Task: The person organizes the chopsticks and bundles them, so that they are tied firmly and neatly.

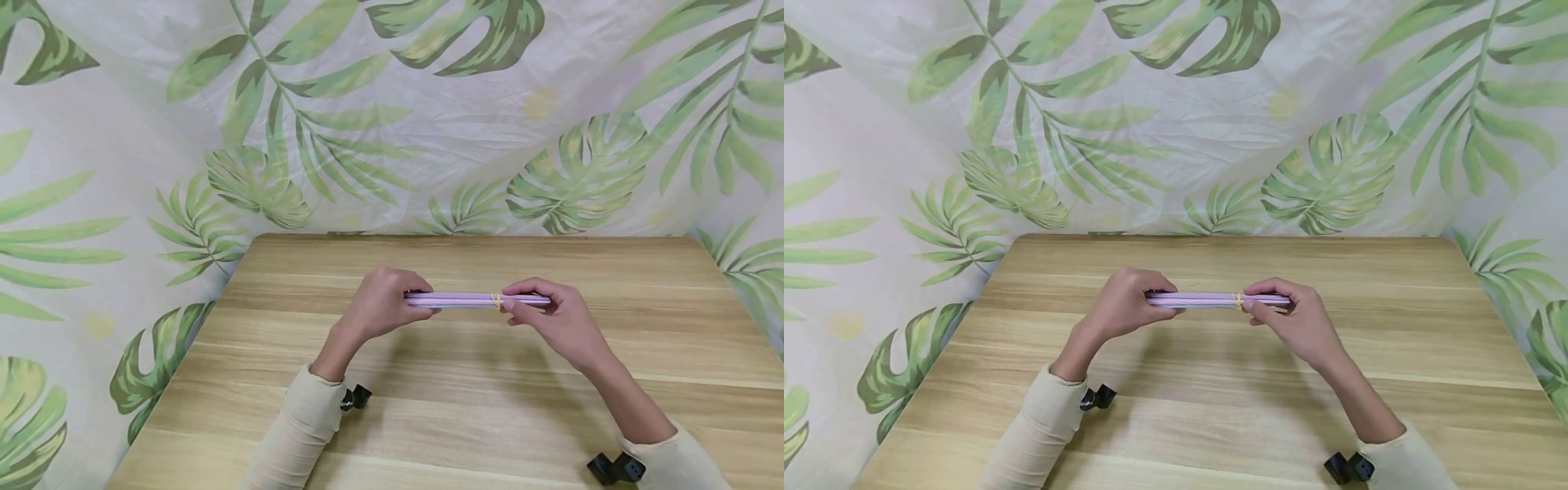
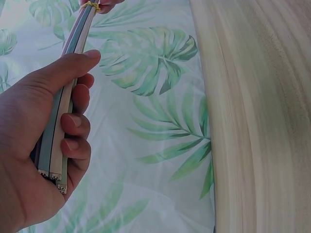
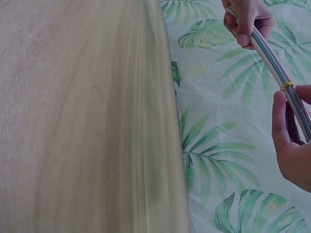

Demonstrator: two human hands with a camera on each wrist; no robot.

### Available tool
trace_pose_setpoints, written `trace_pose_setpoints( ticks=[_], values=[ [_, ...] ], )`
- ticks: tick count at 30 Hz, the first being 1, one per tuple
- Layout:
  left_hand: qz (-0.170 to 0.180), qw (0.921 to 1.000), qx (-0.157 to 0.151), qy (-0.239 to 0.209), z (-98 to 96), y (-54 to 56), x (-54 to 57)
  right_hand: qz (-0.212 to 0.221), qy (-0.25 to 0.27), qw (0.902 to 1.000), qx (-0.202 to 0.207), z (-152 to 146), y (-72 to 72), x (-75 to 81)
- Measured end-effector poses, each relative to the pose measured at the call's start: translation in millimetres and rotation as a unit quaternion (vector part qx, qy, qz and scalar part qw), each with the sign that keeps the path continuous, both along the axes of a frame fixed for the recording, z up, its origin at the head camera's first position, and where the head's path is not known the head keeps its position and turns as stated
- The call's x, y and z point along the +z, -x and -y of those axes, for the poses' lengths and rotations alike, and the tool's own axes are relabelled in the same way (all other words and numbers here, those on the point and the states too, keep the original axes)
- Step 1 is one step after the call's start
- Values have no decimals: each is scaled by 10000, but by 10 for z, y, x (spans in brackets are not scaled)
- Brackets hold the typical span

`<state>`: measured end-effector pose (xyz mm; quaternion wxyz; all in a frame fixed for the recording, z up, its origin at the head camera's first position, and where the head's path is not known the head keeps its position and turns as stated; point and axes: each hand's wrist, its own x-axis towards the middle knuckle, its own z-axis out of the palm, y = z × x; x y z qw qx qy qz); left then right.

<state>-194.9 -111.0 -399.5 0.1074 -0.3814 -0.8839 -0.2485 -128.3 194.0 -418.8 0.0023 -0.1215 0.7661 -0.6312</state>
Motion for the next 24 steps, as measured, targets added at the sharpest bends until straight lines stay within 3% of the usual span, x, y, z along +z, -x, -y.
trace_pose_setpoints(
  ticks=[8,18,24],
  values=[
    [-47,10000,-28,14,-18,-12,5,47,109,9998,-136,53,6,-30],
    [-155,9998,-74,117,-76,-49,-24,433,112,9989,-156,123,2,-27],
    [-141,9998,24,168,-79,-44,4,87,-575,9980,-232,23,-2,36]
  ],
)
